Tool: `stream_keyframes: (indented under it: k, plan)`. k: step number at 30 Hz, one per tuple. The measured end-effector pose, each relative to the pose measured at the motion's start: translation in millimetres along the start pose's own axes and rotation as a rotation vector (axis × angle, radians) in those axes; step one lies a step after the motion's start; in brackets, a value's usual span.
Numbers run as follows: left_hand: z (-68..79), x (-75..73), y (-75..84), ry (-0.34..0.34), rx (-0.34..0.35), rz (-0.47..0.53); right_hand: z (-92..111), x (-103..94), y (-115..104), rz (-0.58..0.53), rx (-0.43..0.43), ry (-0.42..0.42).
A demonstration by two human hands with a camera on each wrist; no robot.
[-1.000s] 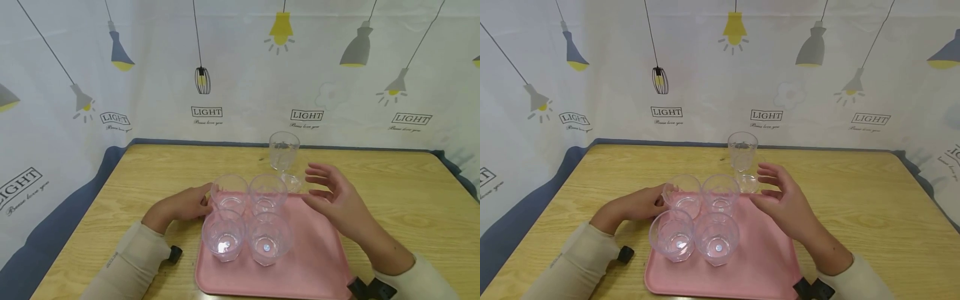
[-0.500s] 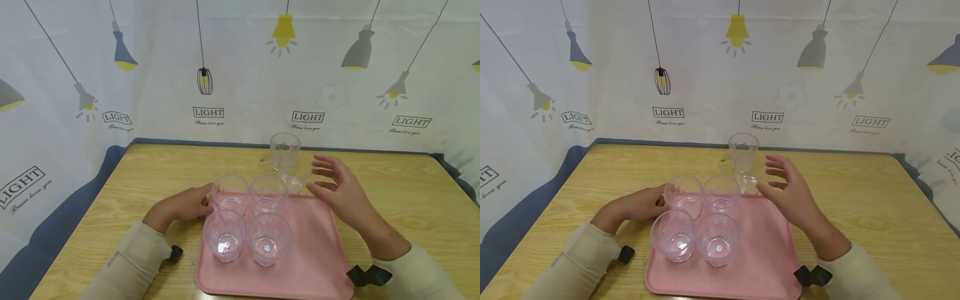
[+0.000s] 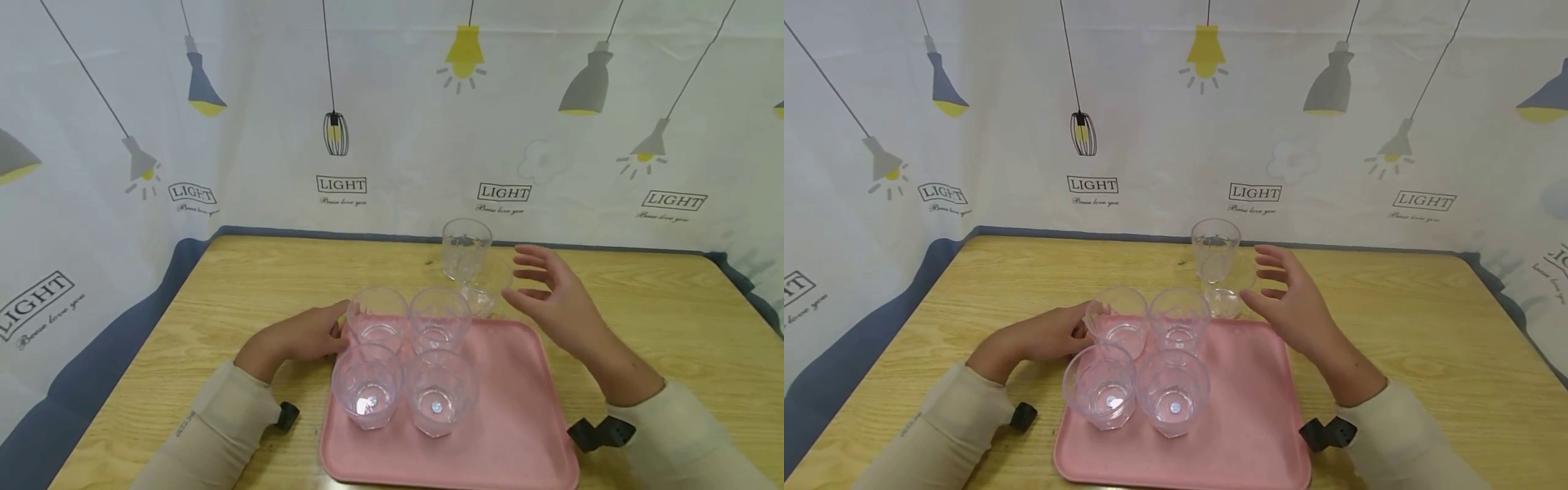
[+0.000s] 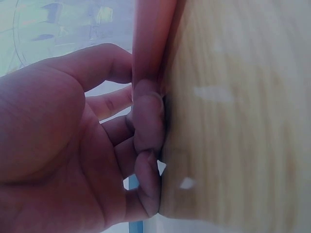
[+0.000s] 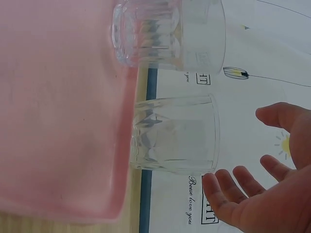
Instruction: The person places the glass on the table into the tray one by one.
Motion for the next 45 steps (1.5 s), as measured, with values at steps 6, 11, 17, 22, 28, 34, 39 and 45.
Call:
stream_keyframes:
  k: [6, 11, 17, 22, 28, 34, 39, 45]
  plan:
    - [-0.5, 0.0, 0.6, -0.001, 0.015, -0.002, -7, -1.5, 6, 0.008, 0.008, -0.013]
    - [-1.0, 1.1, -0.9, -0.003, 0.005, 0.005, -10, 2.2, 11, -0.006, 0.023, -0.033]
    - [-1.6, 1.5, -2.2, 0.003, -0.003, 0.003, -14, 8.1, 16, -0.011, 0.044, -0.069]
    - [-1.2, 0.9, -1.9, 0.006, -0.003, 0.002, -17, 11.6, 18, -0.022, 0.052, -0.092]
    - [-1.3, 0.6, -1.7, 0.006, -0.001, -0.004, -19, 18.9, 23, -0.006, 0.066, -0.137]
    - [-1.0, 0.8, -1.9, 0.006, -0.003, -0.005, -21, 23.0, 27, -0.003, 0.071, -0.152]
    - [-1.2, 1.0, -2.4, 0.003, 0.001, -0.003, -22, 24.8, 27, -0.005, 0.069, -0.158]
    - [-2.1, 0.3, -2.4, 0.004, 0.011, -0.013, -25, 28.2, 26, -0.002, 0.064, -0.171]
Point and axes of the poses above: each hand's wrist, its own z-axis away from the middle knuckle, its own x-axis out of the palm, y = z × x, the point moved 9 cm from there along -z, towards the middle knuckle, and after that the axes turned 6 degrees about z, right-handed, at the moved point
